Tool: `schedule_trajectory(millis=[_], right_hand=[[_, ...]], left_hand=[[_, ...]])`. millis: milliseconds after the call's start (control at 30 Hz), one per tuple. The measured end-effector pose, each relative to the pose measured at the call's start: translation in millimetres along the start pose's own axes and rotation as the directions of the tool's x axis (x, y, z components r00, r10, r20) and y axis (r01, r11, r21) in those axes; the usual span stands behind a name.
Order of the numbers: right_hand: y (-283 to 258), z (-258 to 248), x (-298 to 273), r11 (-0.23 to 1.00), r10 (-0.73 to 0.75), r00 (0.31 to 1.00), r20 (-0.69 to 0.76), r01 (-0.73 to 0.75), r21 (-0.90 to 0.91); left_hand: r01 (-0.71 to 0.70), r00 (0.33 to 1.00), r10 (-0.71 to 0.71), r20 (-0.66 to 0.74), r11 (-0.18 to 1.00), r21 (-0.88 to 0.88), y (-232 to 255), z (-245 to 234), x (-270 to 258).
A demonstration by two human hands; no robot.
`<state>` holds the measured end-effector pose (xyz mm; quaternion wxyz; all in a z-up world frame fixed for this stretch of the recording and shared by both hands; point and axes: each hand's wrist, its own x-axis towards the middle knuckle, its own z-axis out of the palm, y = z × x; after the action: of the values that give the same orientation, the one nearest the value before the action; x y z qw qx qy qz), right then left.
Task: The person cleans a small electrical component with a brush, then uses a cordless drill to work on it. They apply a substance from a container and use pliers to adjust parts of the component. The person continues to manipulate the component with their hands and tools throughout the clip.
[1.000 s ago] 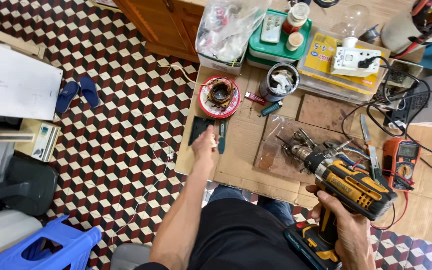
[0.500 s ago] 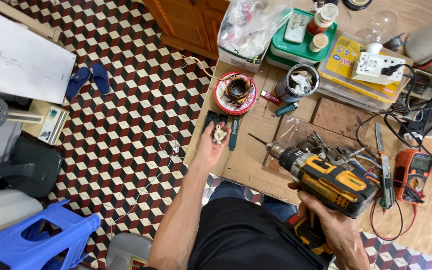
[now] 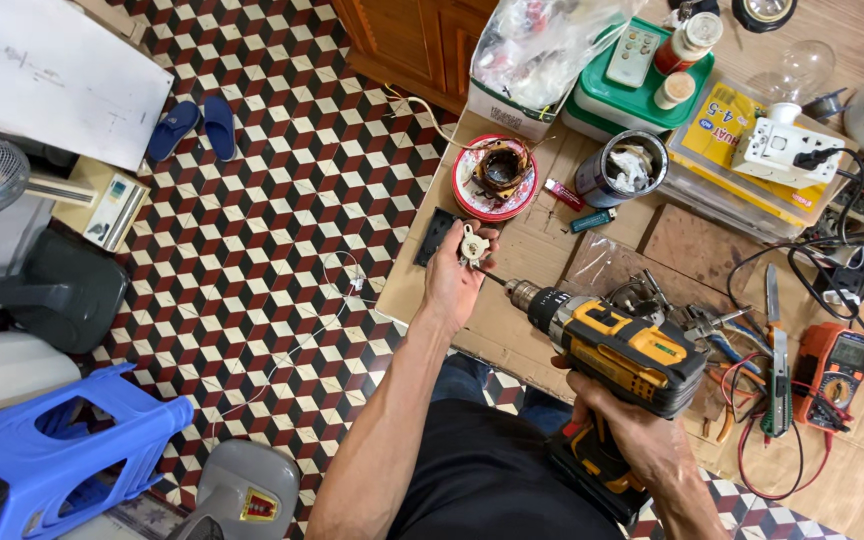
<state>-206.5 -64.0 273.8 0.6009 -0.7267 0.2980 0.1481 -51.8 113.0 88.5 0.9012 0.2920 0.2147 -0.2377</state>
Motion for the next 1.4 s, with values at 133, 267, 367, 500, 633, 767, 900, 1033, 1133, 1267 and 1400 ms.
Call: schedule_trajectory(millis=[133,267,367,500,633,767,900,1033,1133,1267,1400], right_hand=[[-2.9,0.8,-1.5,1.000,0.011,1.000,0.006,-0.011,-0.005],[-5.0,1.9,-2.8,0.999,0.014,1.000,0.008,-0.015,0.044],[-7.5,1.7,-3.2,0.999,0.021,1.000,0.013,-0.021,0.026],[-9.5,-0.8,-1.7,0.999,0.033,0.999,0.008,-0.033,-0.017],[-10.2,-1.6,-1.8,0.999,0.039,0.999,-0.004,-0.039,-0.029],[-8.7,-1.7,0.7,0.999,0.043,0.999,0.000,-0.043,0.023],[-8.9,-1.5,7.0,0.998,-0.004,1.000,0.021,0.003,0.064],[-9.0,2.3,8.9,0.991,0.114,0.993,-0.021,-0.116,-0.066],[-9.6,6.0,10.5,0.997,0.069,0.998,0.005,-0.069,-0.028],[-12.2,8.3,12.5,0.999,0.040,0.999,0.011,-0.040,-0.021],[-16.6,9.0,14.1,0.995,0.096,0.995,-0.005,-0.096,-0.036]], left_hand=[[-0.021,1.000,0.021,-0.006,1.000,-0.014,1.7,2.0,-4.5],[-0.047,0.999,0.047,-0.008,0.999,0.001,1.1,2.5,-4.3],[-0.065,0.998,0.065,-0.012,0.998,0.005,1.9,1.5,-3.0],[-0.067,0.998,0.067,-0.006,0.998,0.008,0.6,1.2,-2.0],[-0.071,0.997,0.071,-0.002,0.997,0.010,0.2,3.8,-2.1],[-0.081,0.997,0.081,0.006,0.996,0.044,-0.5,7.4,-1.5],[-0.118,0.992,0.116,0.039,0.991,0.064,-3.6,10.8,0.3],[-0.181,0.983,0.177,0.053,0.980,0.081,-8.2,12.1,2.4],[-0.195,0.981,0.196,-0.002,0.978,0.071,-10.1,10.7,4.8],[-0.202,0.979,0.203,-0.026,0.978,0.045,-10.2,9.6,8.8],[-0.205,0.979,0.205,-0.003,0.979,-0.007,-9.3,9.7,10.2]])
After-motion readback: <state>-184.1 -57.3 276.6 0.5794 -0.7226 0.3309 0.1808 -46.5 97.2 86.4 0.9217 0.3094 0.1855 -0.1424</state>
